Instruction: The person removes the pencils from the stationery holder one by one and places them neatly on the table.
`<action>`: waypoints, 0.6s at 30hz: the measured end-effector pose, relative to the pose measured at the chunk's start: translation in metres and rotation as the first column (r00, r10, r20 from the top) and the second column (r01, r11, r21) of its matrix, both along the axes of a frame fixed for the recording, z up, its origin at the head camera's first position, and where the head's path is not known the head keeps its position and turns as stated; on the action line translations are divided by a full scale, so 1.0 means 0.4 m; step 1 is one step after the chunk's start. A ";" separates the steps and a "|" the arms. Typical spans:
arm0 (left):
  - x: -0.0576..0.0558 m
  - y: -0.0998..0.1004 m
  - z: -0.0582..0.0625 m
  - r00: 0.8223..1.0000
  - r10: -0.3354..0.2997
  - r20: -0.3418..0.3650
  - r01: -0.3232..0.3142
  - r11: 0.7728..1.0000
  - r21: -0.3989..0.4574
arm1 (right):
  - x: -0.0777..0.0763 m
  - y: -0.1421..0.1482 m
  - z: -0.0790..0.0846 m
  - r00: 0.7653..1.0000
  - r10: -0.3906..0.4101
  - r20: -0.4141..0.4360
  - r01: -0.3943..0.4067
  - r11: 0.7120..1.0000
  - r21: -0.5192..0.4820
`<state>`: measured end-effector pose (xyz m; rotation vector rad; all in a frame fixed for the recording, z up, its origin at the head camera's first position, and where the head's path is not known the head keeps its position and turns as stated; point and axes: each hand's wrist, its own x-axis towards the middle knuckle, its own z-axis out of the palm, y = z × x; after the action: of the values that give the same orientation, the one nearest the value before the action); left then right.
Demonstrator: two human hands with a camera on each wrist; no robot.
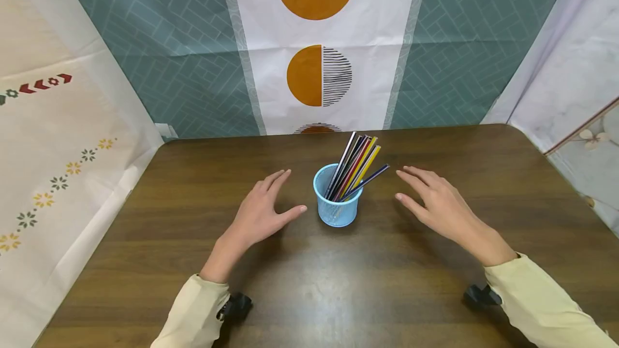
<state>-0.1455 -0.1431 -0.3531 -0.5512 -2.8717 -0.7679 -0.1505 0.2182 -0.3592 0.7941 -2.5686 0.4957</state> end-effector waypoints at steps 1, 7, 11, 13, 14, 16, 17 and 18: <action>0.000 0.007 -0.002 1.000 -0.005 0.018 0.004 0.999 0.032 | -0.001 -0.003 0.000 1.000 0.011 -0.008 -0.011 1.000 -0.014; -0.010 0.044 -0.014 0.993 -0.050 0.106 0.029 0.981 0.190 | -0.005 -0.030 0.003 0.999 0.046 0.013 -0.044 0.993 -0.111; -0.019 0.063 -0.020 0.986 -0.094 0.140 0.054 0.962 0.267 | -0.011 -0.047 0.007 0.996 0.059 0.060 -0.047 0.982 -0.185; -0.024 0.071 -0.023 0.983 -0.112 0.148 0.064 0.952 0.298 | -0.015 -0.055 0.009 0.993 0.068 0.094 -0.045 0.974 -0.224; -0.026 0.076 -0.025 0.981 -0.121 0.152 0.069 0.949 0.309 | -0.016 -0.058 0.011 0.991 0.071 0.113 -0.042 0.970 -0.241; -0.030 0.084 -0.029 0.978 -0.136 0.159 0.079 0.943 0.324 | -0.018 -0.066 0.014 0.982 0.079 0.170 -0.027 0.958 -0.285; -0.032 0.088 -0.031 0.976 -0.141 0.164 0.081 0.941 0.329 | -0.020 -0.070 0.016 0.976 0.083 0.200 -0.018 0.951 -0.308; -0.034 0.092 -0.032 0.975 -0.143 0.170 0.080 0.940 0.331 | -0.021 -0.074 0.017 0.969 0.086 0.230 -0.006 0.945 -0.327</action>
<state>-0.1591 -0.1064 -0.3661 -0.6307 -2.8074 -1.3491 -0.1589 0.1885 -0.3524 0.7127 -2.5853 1.0584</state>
